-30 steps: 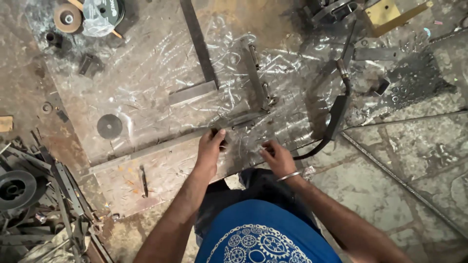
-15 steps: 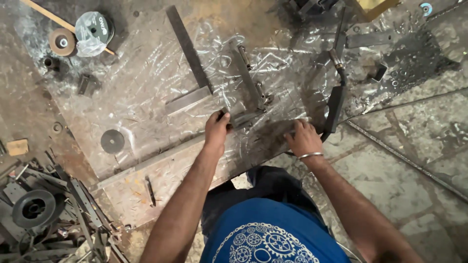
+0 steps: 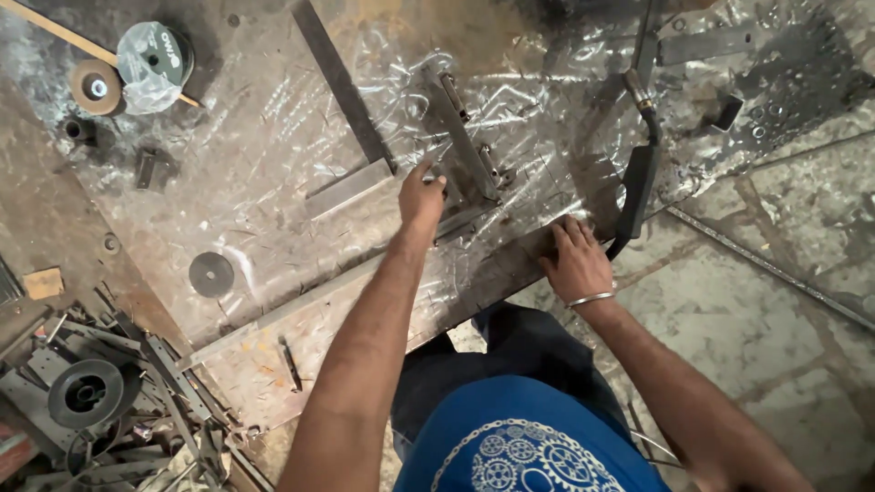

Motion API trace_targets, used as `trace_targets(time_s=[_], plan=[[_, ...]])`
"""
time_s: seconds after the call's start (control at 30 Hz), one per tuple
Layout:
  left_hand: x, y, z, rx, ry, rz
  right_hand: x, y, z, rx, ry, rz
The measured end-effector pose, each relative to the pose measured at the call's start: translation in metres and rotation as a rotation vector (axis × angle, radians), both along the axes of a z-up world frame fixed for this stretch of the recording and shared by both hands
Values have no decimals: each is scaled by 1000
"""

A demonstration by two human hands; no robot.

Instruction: The person aligns a small metal bar onto a larger metal frame on a workbench and welds the joint using a welding torch. They repeat this process by picking up another metal bar, aligning it, and welding it to the frame.

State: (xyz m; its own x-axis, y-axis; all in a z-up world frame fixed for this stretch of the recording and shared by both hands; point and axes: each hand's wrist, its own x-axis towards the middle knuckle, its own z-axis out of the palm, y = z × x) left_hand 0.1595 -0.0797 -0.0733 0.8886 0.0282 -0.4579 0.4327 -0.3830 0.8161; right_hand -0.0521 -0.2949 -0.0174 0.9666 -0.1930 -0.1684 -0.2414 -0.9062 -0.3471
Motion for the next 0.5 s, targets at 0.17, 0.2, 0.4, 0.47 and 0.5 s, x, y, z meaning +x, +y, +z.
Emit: trace_targets(time_s=[0.17,0.2,0.4,0.47,0.5], plan=[[5,-11,-29,198,-154,-144,2,0,2,24,5,-1],[5,-14,-31,208,-149,-187,1,-1,0,27,-2,1],[4,-23,-26,208,-228,-219,2,-4,1,58,21,-10],[6,-23,-36,193,-240,-218,1,-4,-2,47,29,-7],[7,-24,-41,177,-255,-211,1,-4,-4,33,33,0]])
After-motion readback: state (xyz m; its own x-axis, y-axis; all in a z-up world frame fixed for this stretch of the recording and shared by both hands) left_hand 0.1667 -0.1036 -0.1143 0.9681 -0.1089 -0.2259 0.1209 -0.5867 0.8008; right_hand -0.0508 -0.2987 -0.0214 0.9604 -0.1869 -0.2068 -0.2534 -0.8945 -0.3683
